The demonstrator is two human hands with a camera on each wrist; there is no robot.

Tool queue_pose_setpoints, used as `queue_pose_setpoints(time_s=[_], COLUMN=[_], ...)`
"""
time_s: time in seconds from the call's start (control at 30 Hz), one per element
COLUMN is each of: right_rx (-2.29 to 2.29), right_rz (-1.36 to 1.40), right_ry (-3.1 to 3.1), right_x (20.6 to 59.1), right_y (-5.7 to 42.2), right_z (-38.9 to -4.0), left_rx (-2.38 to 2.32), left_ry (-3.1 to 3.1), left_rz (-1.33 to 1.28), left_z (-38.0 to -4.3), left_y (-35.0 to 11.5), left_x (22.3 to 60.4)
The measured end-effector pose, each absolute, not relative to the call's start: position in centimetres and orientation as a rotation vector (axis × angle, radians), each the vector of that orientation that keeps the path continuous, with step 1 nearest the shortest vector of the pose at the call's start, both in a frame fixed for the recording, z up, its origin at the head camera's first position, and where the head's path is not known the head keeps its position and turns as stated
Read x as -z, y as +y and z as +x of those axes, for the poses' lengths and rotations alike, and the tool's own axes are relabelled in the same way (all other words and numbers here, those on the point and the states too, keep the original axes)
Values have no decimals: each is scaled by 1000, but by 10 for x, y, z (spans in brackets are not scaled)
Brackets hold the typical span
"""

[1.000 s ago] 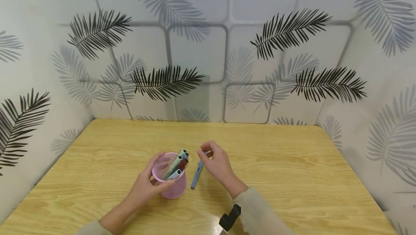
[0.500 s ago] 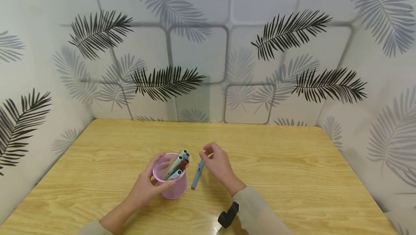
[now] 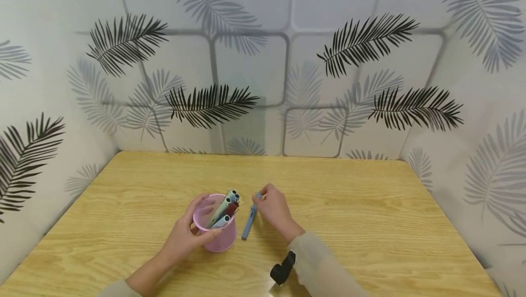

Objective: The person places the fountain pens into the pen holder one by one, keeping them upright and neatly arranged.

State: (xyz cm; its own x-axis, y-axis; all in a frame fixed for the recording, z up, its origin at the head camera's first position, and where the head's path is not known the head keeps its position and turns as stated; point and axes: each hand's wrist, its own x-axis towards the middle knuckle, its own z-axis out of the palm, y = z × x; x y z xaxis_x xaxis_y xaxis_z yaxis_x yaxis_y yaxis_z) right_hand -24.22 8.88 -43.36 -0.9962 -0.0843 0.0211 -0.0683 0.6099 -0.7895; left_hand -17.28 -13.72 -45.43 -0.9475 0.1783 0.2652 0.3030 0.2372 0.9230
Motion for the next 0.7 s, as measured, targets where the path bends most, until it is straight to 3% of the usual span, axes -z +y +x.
queue_pose_setpoints(time_s=[0.47, 0.7], right_rx=[1302, 1252], right_rz=[-4, -11], right_ry=[2672, 2669], right_x=[436, 438], right_y=[82, 80], right_z=[-244, -247], left_rx=[1865, 1849], left_ry=[-2342, -2354], left_rz=[-475, -465], left_z=[-159, -169], left_y=[-131, -134], left_x=[431, 450])
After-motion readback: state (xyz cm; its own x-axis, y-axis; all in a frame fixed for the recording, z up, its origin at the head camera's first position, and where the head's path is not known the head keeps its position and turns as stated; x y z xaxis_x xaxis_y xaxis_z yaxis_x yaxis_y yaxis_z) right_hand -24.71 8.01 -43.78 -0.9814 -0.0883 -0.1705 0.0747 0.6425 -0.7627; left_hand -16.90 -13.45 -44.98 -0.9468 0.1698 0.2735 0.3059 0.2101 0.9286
